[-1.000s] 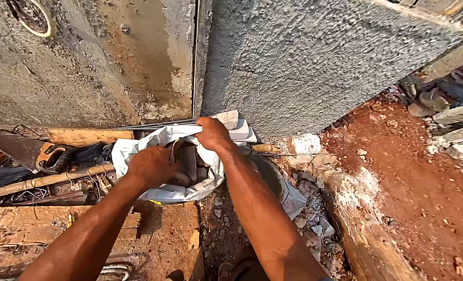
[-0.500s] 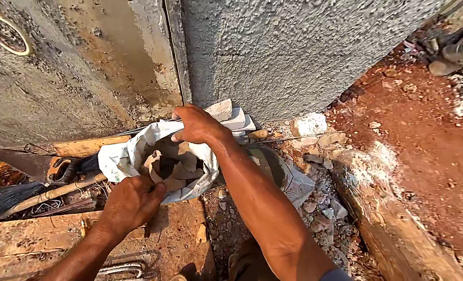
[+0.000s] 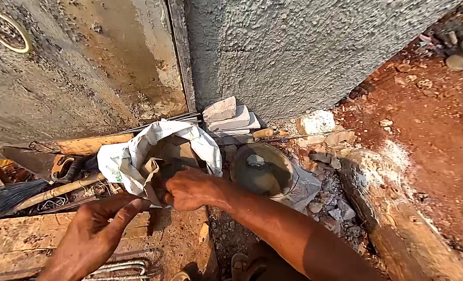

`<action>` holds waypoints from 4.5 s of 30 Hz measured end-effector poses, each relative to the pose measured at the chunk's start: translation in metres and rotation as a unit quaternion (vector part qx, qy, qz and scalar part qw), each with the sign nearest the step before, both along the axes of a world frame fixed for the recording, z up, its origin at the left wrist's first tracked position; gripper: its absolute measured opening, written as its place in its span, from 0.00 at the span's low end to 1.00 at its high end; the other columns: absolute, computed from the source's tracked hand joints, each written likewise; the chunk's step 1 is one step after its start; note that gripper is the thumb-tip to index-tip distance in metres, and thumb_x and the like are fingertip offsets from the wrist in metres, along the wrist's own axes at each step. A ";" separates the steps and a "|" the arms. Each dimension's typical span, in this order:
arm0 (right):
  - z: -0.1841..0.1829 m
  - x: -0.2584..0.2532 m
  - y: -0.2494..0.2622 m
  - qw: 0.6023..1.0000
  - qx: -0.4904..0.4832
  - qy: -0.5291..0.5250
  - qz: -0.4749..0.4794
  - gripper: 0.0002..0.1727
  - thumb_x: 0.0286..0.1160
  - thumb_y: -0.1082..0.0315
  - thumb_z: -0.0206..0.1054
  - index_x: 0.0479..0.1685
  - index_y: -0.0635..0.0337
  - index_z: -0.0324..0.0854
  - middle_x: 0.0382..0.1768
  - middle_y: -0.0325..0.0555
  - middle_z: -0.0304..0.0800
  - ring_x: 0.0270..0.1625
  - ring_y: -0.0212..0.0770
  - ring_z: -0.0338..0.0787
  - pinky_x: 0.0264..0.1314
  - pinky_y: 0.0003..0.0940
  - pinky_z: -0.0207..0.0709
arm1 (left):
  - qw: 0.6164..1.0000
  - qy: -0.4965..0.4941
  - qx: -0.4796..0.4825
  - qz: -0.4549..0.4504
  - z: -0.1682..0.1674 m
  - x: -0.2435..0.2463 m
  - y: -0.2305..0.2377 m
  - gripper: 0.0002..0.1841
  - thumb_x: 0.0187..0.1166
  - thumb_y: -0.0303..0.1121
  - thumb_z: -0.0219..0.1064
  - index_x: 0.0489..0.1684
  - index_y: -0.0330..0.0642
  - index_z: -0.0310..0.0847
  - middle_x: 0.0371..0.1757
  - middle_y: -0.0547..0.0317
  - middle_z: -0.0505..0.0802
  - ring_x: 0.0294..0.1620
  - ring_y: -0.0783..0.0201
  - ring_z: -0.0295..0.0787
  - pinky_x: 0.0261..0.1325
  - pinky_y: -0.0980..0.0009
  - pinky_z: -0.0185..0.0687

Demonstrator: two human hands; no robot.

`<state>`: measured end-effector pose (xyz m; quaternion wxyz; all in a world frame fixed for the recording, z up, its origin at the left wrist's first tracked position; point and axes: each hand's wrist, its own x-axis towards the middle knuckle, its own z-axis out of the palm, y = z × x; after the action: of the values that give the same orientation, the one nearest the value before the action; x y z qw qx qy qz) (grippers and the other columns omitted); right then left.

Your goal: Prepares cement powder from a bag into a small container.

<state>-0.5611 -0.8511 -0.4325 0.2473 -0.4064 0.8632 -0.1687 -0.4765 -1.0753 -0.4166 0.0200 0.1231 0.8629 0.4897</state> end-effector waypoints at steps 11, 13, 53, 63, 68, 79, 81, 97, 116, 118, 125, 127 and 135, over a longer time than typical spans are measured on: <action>-0.004 0.036 -0.011 0.996 0.052 0.050 0.057 0.20 0.84 0.52 0.55 0.42 0.57 0.86 0.33 0.50 0.89 0.47 0.55 0.90 0.78 0.70 0.65 | 0.917 -0.037 -0.388 -0.088 -0.005 -0.103 0.040 0.22 0.85 0.44 0.61 0.71 0.43 0.82 0.68 0.43 0.88 0.63 0.40 0.88 0.65 0.34 0.80; -0.006 0.044 -0.009 0.994 0.061 0.052 0.072 0.18 0.82 0.54 0.58 0.39 0.58 0.85 0.34 0.51 0.89 0.48 0.55 0.90 0.80 0.70 0.62 | 0.871 -0.102 -0.469 -0.103 -0.006 -0.106 0.053 0.24 0.85 0.46 0.58 0.74 0.44 0.80 0.70 0.42 0.87 0.65 0.38 0.87 0.63 0.32 0.79; -0.043 -0.067 -0.034 0.977 0.077 0.187 -0.060 0.06 0.78 0.73 0.65 0.40 0.61 0.88 0.39 0.55 0.92 0.48 0.58 0.93 0.45 0.59 0.86 | 0.819 -0.126 -0.543 -0.133 -0.014 -0.059 0.047 0.26 0.83 0.54 0.53 0.46 0.41 0.88 0.55 0.47 0.93 0.64 0.46 0.88 0.75 0.43 0.67; -0.012 -0.059 -0.016 0.957 0.029 0.280 -0.076 0.06 0.78 0.72 0.65 0.40 0.57 0.89 0.37 0.54 0.89 0.40 0.55 0.91 0.37 0.54 0.85 | 0.863 -0.058 -0.498 -0.061 -0.003 -0.052 0.041 0.11 0.80 0.32 0.63 0.51 0.40 0.88 0.54 0.42 0.92 0.54 0.38 0.91 0.50 0.38 0.84; 0.013 -0.065 -0.012 0.956 0.017 0.282 -0.083 0.09 0.79 0.74 0.62 0.42 0.58 0.89 0.42 0.56 0.87 0.42 0.57 0.91 0.40 0.55 0.85 | 0.893 0.029 -0.449 0.012 0.001 -0.049 0.027 0.10 0.77 0.34 0.63 0.47 0.39 0.84 0.40 0.42 0.92 0.42 0.38 0.93 0.40 0.38 0.84; 0.035 -0.100 -0.009 0.919 -0.017 0.387 0.071 0.10 0.82 0.74 0.57 0.42 0.61 0.86 0.38 0.57 0.87 0.36 0.58 0.90 0.35 0.54 0.83 | 0.911 0.077 -0.406 -0.001 0.003 -0.053 0.028 0.16 0.81 0.44 0.64 0.51 0.40 0.87 0.51 0.46 0.93 0.52 0.44 0.93 0.51 0.42 0.87; 0.041 -0.103 -0.011 0.914 -0.009 0.395 0.093 0.11 0.84 0.74 0.56 0.52 0.58 0.85 0.36 0.56 0.87 0.35 0.57 0.90 0.36 0.53 0.83 | 0.900 0.020 -0.434 -0.031 0.007 -0.060 0.036 0.19 0.81 0.46 0.64 0.57 0.42 0.87 0.57 0.45 0.92 0.57 0.43 0.91 0.56 0.40 0.85; 0.062 -0.082 -0.017 0.948 0.076 0.260 -0.164 0.14 0.74 0.63 0.72 0.54 0.59 0.84 0.40 0.55 0.91 0.48 0.59 0.93 0.44 0.60 0.85 | 0.782 -0.134 -0.603 -0.085 0.003 -0.093 0.083 0.26 0.87 0.50 0.51 0.56 0.36 0.86 0.75 0.41 0.83 0.67 0.36 0.84 0.69 0.32 0.71; 0.081 -0.096 -0.010 0.945 0.039 0.223 -0.235 0.07 0.64 0.65 0.73 0.35 0.57 0.85 0.37 0.52 0.90 0.47 0.56 0.92 0.40 0.60 0.83 | 0.796 -0.073 -0.601 -0.010 0.008 -0.083 0.048 0.30 0.81 0.58 0.59 0.60 0.38 0.86 0.71 0.46 0.87 0.70 0.43 0.83 0.73 0.37 0.67; 0.080 -0.103 -0.017 0.946 0.017 0.193 -0.260 0.07 0.62 0.65 0.74 0.31 0.57 0.84 0.35 0.51 0.89 0.46 0.55 0.91 0.40 0.59 0.83 | 0.806 -0.038 -0.591 -0.017 0.008 -0.083 0.049 0.28 0.80 0.56 0.64 0.63 0.41 0.86 0.69 0.45 0.88 0.69 0.41 0.84 0.69 0.37 0.71; 0.075 -0.116 -0.025 0.939 -0.001 0.227 -0.259 0.06 0.65 0.65 0.73 0.34 0.57 0.86 0.37 0.51 0.91 0.47 0.55 0.92 0.43 0.59 0.83 | 0.893 -0.042 -0.445 -0.048 0.013 -0.100 0.068 0.19 0.81 0.50 0.64 0.52 0.43 0.88 0.52 0.42 0.93 0.57 0.39 0.91 0.57 0.34 0.81; 0.077 -0.124 -0.017 0.934 -0.002 0.246 -0.260 0.06 0.67 0.64 0.73 0.37 0.56 0.88 0.38 0.52 0.92 0.48 0.56 0.92 0.44 0.61 0.84 | 0.898 -0.100 -0.418 -0.091 0.012 -0.114 0.070 0.19 0.80 0.48 0.65 0.62 0.50 0.87 0.57 0.45 0.93 0.61 0.40 0.90 0.60 0.32 0.80; 0.073 -0.156 0.007 0.914 -0.013 0.271 -0.301 0.08 0.69 0.60 0.74 0.35 0.55 0.89 0.37 0.51 0.92 0.46 0.55 0.93 0.45 0.62 0.84 | 0.847 -0.116 -0.515 -0.067 0.005 -0.132 0.084 0.31 0.70 0.42 0.75 0.75 0.42 0.79 0.81 0.49 0.79 0.73 0.38 0.81 0.64 0.34 0.79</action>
<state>-0.7167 -0.8444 -0.3596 -0.0636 -0.1608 0.9764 -0.1293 -0.6083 -0.9914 -0.4116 0.2131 0.0949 0.9723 -0.0164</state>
